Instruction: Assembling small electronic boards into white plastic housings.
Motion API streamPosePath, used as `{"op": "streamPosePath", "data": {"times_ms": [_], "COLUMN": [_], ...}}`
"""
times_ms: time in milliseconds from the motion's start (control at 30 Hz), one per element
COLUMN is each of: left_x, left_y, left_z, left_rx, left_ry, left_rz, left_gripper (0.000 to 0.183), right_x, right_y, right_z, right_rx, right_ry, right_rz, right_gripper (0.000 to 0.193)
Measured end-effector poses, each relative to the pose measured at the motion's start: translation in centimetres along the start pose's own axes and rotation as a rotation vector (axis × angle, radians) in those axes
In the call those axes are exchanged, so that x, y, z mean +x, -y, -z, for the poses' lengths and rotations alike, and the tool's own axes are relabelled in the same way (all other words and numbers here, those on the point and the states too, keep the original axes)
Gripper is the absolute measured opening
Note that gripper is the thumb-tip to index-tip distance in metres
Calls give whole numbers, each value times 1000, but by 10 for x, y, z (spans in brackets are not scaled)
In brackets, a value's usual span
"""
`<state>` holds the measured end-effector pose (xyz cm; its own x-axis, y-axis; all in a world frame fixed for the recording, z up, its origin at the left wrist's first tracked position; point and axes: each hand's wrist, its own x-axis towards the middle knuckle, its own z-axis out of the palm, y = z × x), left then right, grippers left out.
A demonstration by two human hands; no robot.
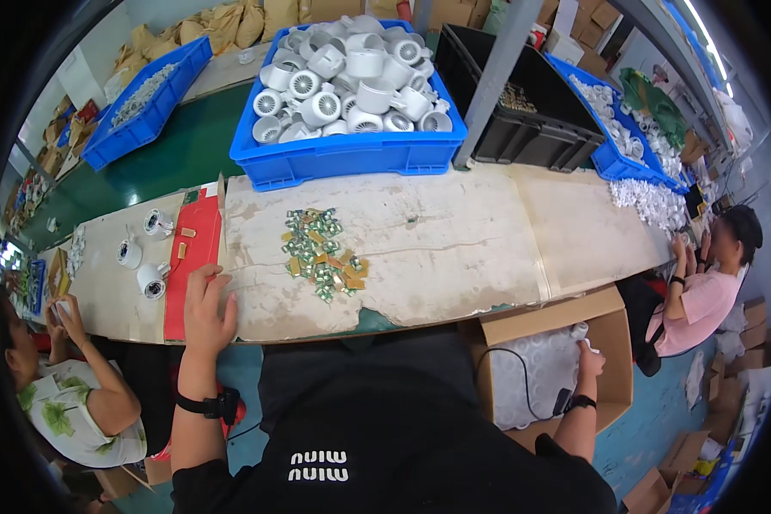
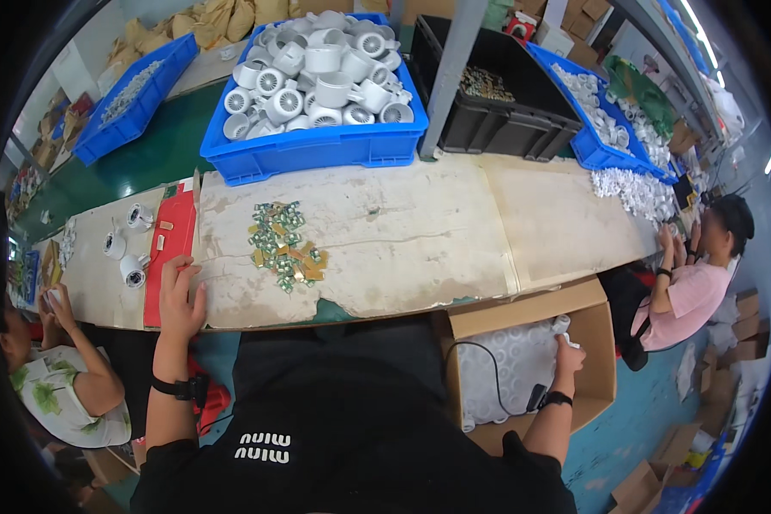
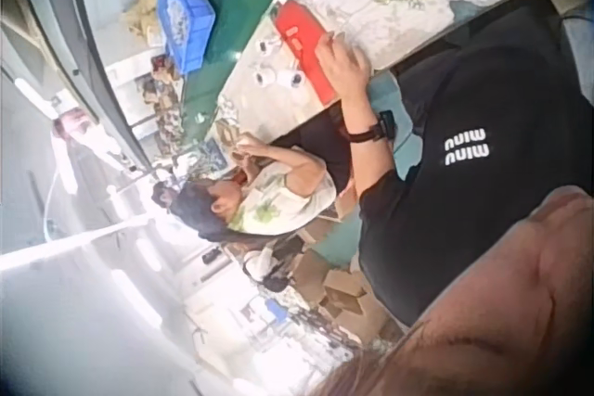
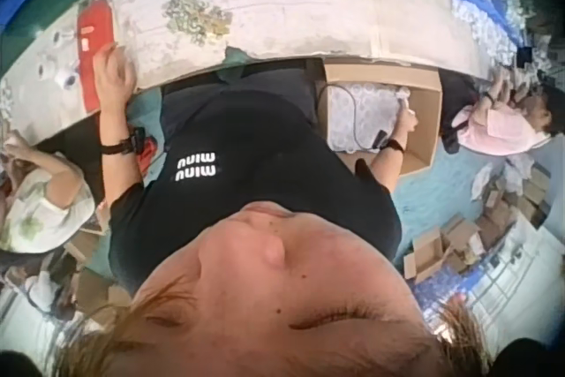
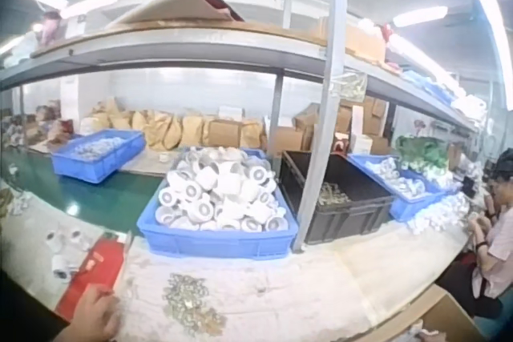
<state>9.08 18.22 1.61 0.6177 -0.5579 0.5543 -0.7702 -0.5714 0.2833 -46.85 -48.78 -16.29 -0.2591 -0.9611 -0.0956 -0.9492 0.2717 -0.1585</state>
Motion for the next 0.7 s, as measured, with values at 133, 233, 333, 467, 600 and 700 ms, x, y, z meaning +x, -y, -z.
{"op": "streamPosePath", "data": {"times_ms": [133, 233, 333, 467, 600, 700], "left_x": [-3, -2, -5, -5, -4, -4], "left_y": [-1, 3, 9, 14, 17, 17], "left_z": [2, -2, 1, 3, 3, 4], "left_rx": [-29, -74, -100, -119, -123, -139], "left_ry": [-32, -64, -86, -136, -196, -209], "left_rz": [13, 24, 26, 50, 65, 59], "left_gripper": [32, 32, 32, 31, 26, 24], "right_x": [-55, -66, -99, -222, -364, -459], "right_y": [39, 64, 115, 225, 366, 449], "right_z": [54, 102, 154, 228, 235, 229], "right_rx": [312, 635, 1032, 1057, 959, 973], "right_ry": [-187, -130, -204, -144, -323, -407], "right_rz": [103, 289, 640, 1161, 1885, 1984], "right_gripper": [98, 76, 45, 44, 48, 53]}}
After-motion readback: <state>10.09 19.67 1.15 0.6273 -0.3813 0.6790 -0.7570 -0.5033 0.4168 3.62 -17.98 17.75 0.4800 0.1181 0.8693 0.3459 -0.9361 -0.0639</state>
